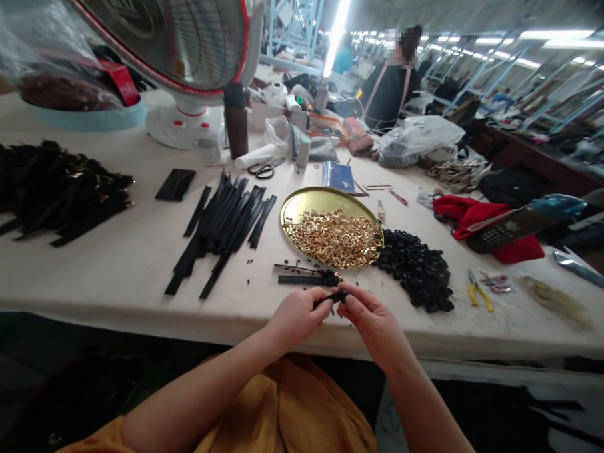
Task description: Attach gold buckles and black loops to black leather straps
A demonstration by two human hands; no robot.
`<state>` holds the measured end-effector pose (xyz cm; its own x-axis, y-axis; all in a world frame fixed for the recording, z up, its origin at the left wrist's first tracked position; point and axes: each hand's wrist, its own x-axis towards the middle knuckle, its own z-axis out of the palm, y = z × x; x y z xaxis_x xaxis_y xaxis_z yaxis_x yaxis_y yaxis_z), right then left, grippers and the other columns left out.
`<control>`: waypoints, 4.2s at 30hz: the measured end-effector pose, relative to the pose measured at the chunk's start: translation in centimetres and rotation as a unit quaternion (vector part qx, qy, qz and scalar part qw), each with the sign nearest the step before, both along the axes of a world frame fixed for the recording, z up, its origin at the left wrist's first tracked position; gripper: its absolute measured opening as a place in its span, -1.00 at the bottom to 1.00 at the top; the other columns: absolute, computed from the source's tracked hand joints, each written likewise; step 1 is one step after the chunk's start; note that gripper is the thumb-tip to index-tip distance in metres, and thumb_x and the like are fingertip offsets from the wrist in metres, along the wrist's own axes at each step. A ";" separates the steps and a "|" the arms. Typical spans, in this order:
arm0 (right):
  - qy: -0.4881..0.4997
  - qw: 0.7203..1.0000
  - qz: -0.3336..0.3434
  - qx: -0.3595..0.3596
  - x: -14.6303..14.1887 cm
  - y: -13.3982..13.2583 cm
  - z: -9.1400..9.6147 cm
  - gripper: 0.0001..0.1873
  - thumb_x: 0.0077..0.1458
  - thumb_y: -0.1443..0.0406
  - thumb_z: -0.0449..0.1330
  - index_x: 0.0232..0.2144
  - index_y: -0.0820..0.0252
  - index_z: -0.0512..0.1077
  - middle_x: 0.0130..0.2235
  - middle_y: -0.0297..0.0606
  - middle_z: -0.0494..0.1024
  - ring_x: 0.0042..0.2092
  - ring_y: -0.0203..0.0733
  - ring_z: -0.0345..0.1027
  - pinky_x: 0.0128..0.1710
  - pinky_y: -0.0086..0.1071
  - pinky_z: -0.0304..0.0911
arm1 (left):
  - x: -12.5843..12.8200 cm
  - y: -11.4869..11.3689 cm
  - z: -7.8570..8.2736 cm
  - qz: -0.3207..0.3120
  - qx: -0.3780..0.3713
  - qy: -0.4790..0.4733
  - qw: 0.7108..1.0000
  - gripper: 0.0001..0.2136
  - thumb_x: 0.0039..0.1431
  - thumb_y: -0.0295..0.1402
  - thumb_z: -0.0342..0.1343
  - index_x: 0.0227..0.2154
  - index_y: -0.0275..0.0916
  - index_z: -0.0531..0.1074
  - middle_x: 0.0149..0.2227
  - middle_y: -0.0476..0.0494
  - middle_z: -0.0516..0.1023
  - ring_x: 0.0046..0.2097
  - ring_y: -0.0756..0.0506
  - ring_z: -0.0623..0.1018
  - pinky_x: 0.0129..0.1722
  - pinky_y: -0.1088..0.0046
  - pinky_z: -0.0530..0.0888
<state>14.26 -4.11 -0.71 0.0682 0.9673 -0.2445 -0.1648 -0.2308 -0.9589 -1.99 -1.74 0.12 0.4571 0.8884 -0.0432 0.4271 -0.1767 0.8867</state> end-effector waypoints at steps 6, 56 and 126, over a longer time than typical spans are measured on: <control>-0.193 0.977 0.033 0.081 -0.3 -0.7 0.3 -0.72 -0.10 0.16 0.21 -0.28 0.10 0.49 -0.46 -0.33 0.50 -0.44 -0.27 0.31 -0.35 -0.29 0.26 | -0.5 -0.2 0.4 -0.042 0.011 0.021 0.999 -0.76 0.10 -0.29 -0.10 -0.45 -0.26 0.44 -0.56 0.00 0.41 -0.50 0.02 0.34 -0.52 0.57 0.19; -0.061 0.996 -0.059 0.011 -0.5 -2.4 -1.7 -0.71 -0.10 0.14 0.24 -0.48 0.13 0.20 -0.54 -0.48 0.32 -0.47 -0.35 0.22 -0.37 -0.43 0.14 | -0.3 -0.6 1.4 -0.078 -0.128 0.054 0.987 -0.74 0.01 -0.24 0.04 -0.27 -0.28 0.36 -0.46 -0.05 0.51 -0.47 -0.03 0.49 -0.46 0.52 0.32; -0.841 0.539 0.043 0.004 13.7 7.0 -4.1 -0.81 0.10 0.30 0.03 -0.28 0.27 0.38 -0.30 -0.09 0.39 -0.37 -0.15 0.36 -0.49 -0.38 0.07 | -2.6 -0.6 0.6 -0.089 -0.592 -0.302 0.742 -0.67 0.21 -0.17 -0.20 -0.24 -0.30 0.35 -0.69 0.17 -0.05 -0.70 0.14 -0.14 -0.71 0.62 -0.15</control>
<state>28.00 2.86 -4.86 0.1426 0.9849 0.0978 0.9505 -0.1638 0.2640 -4.57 -2.33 0.68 0.8156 0.3150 -0.4854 -0.0477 0.8726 0.4861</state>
